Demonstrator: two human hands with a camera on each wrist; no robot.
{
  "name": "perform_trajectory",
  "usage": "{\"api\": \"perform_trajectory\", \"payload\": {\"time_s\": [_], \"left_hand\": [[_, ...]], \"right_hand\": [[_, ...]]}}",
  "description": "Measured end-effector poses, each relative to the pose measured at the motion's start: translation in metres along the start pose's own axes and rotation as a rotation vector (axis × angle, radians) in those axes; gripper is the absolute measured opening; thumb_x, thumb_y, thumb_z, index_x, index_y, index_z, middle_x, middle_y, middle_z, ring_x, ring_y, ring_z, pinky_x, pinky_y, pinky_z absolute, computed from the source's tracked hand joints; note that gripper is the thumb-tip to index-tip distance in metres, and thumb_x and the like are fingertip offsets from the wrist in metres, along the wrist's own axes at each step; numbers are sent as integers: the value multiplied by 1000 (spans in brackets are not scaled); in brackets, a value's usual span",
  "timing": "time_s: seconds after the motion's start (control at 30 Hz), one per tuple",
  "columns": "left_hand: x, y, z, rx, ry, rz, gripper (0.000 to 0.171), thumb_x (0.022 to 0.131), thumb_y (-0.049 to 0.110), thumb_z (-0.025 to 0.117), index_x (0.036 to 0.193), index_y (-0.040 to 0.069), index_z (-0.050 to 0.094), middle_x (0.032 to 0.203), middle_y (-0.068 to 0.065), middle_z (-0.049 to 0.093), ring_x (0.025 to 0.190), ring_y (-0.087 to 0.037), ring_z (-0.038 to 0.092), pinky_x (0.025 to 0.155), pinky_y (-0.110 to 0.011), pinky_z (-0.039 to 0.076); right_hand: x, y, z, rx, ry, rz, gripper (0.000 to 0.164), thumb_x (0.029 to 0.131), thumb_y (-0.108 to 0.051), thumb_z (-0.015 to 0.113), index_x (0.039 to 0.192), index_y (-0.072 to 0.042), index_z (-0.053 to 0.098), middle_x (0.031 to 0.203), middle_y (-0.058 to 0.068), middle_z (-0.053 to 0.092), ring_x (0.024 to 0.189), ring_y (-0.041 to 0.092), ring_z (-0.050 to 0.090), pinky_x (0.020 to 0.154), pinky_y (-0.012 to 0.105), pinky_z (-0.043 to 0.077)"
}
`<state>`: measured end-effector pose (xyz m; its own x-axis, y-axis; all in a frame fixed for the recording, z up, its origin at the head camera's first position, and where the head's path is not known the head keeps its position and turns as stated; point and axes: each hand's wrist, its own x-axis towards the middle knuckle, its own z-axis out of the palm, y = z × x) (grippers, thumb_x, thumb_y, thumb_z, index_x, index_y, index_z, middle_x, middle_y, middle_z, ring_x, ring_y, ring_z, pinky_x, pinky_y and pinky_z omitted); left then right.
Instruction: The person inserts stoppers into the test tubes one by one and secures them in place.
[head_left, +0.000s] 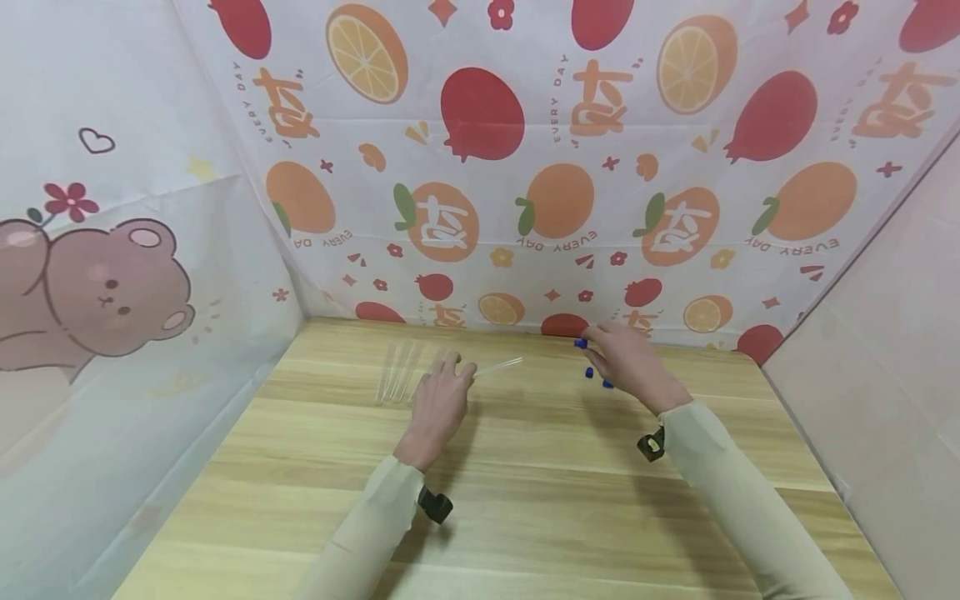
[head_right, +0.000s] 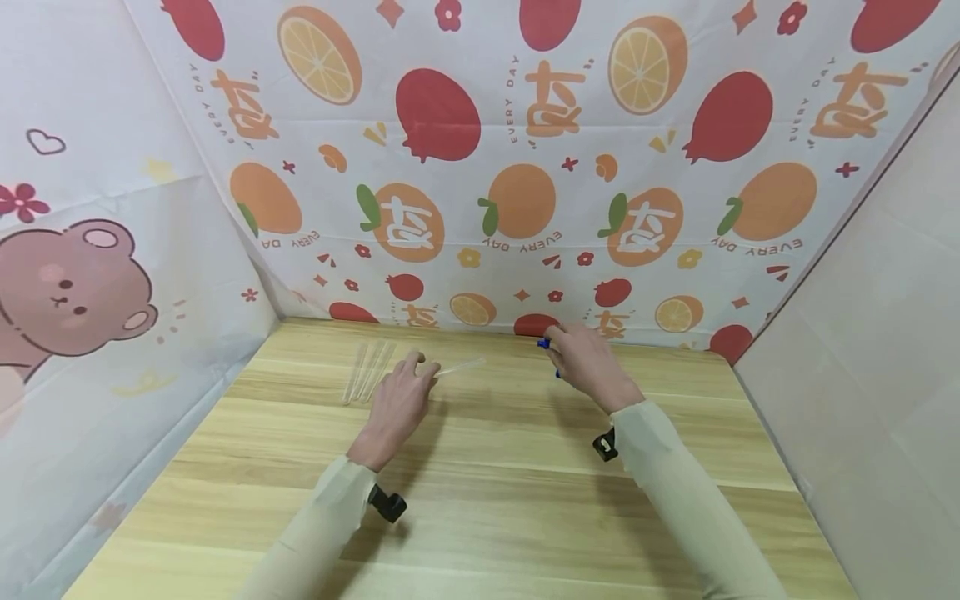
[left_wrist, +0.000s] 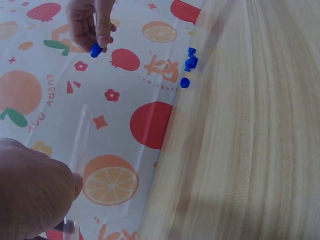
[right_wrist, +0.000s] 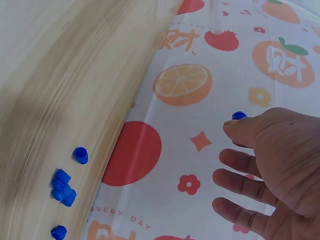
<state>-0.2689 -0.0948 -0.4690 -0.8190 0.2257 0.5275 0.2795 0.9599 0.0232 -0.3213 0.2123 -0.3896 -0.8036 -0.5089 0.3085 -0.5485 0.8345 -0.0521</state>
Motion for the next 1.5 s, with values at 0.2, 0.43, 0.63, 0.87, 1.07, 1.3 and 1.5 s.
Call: {"api": "perform_trajectory", "payload": {"time_s": [0.2,0.43,0.63,0.87,1.07,1.3,1.5], "left_hand": [[1,0,-1,5,44,22,15,98,17,66,111,13,70,119,-15,66,68,-18,53,46,-22,35],[2,1,-3,-4,50,32,16,97,15,68,112,14,70,120,-15,67,75,-23,60,48,-24,41],[2,2,-4,-12,45,57,18,98,17,66,116,14,69,120,-14,66,75,-22,61,49,-24,42],[3,5,-7,-37,42,68,18,99,17,64,117,15,68,121,-13,65,78,-22,63,52,-25,45],[3,9,-10,-45,65,88,16,99,17,65,115,15,68,119,-14,65,81,-25,66,52,-27,48],[-2,18,-13,-42,85,94,16,98,15,65,114,14,67,118,-14,65,80,-25,65,52,-29,48],[-8,25,-15,-31,74,84,15,100,17,63,114,14,67,117,-14,66,79,-23,64,52,-26,48]], "right_hand": [[1,-9,0,47,-2,-23,19,97,-21,70,113,-12,70,101,4,72,84,19,64,74,35,59],[4,-15,2,69,19,-82,15,96,-16,71,110,-11,71,101,4,73,85,20,66,77,36,59],[5,-23,2,63,44,-113,14,94,-16,73,107,-10,72,101,5,74,84,20,67,74,36,59],[7,-29,3,45,31,-138,13,94,-18,74,106,-13,74,98,4,74,85,19,66,78,34,58],[6,-31,5,49,47,-154,13,94,-16,74,106,-13,73,97,4,74,83,19,65,75,34,57],[0,-34,5,25,59,-175,13,93,-17,75,106,-13,73,94,3,72,81,17,64,71,33,56],[-5,-39,5,27,33,-165,15,93,-16,75,107,-12,73,96,4,72,82,19,64,71,34,56]]}}
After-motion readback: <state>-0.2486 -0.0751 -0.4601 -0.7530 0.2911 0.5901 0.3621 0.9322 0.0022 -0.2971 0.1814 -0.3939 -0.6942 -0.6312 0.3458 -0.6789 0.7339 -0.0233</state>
